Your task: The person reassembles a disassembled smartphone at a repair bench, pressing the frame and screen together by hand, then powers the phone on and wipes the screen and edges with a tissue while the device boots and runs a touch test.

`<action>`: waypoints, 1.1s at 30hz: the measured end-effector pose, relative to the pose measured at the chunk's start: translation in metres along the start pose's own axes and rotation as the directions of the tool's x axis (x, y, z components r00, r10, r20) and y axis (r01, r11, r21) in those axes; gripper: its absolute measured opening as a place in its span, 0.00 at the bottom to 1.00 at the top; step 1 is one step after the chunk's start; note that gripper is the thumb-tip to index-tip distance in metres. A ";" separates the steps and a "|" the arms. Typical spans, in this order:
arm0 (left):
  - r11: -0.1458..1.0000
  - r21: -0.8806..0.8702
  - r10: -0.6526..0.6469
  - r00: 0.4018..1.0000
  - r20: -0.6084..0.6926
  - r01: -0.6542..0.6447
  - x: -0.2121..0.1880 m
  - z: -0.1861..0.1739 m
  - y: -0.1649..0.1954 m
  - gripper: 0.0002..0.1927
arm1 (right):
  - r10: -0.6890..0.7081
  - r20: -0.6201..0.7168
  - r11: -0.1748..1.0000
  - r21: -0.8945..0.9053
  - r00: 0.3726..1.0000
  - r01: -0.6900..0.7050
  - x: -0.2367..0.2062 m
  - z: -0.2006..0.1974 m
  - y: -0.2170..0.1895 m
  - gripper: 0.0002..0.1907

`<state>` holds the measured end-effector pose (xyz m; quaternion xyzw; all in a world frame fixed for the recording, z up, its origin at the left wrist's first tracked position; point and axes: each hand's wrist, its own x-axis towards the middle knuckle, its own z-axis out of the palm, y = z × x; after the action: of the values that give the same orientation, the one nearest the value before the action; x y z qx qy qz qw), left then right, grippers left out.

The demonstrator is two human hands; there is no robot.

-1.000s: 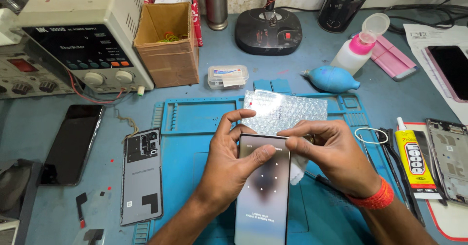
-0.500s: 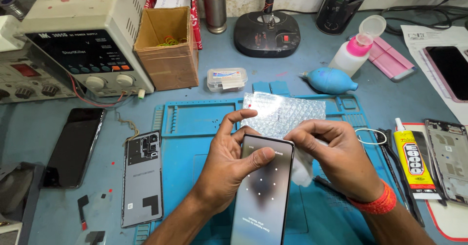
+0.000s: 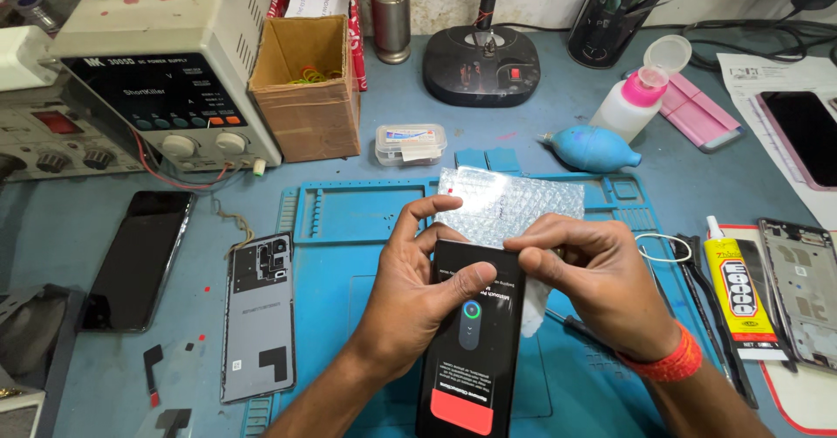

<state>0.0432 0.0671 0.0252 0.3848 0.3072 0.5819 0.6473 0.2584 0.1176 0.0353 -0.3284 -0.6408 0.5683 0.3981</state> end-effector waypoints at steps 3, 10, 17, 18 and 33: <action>0.998 0.070 0.011 1.000 -0.017 -0.010 0.001 0.002 -0.002 0.37 | 0.079 -0.074 0.996 0.039 0.994 -0.076 0.002 0.000 0.009 0.14; 0.981 0.185 -0.071 0.997 0.020 0.066 0.002 -0.003 -0.011 0.42 | 0.321 0.107 0.947 -0.033 0.941 -0.319 0.005 -0.009 0.016 0.15; 0.882 -0.409 -0.216 0.972 0.092 0.234 0.018 -0.026 -0.006 0.40 | 0.312 -0.104 0.843 0.488 0.944 -0.225 0.008 -0.016 0.004 0.13; 0.876 -0.443 -0.190 0.981 0.049 0.192 0.019 -0.025 -0.008 0.41 | 0.297 -0.143 0.818 0.548 0.944 -0.174 0.005 -0.015 0.002 0.13; 0.891 -0.438 0.078 0.990 -0.118 -0.122 0.004 0.004 -0.009 0.55 | 0.556 -0.145 0.668 0.664 0.819 -0.336 -0.051 0.061 0.050 0.21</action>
<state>0.0518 0.0707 0.0199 0.2134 0.1773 0.6871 0.6715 0.2266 0.0517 -0.0236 -0.4221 -0.2421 0.7600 0.4309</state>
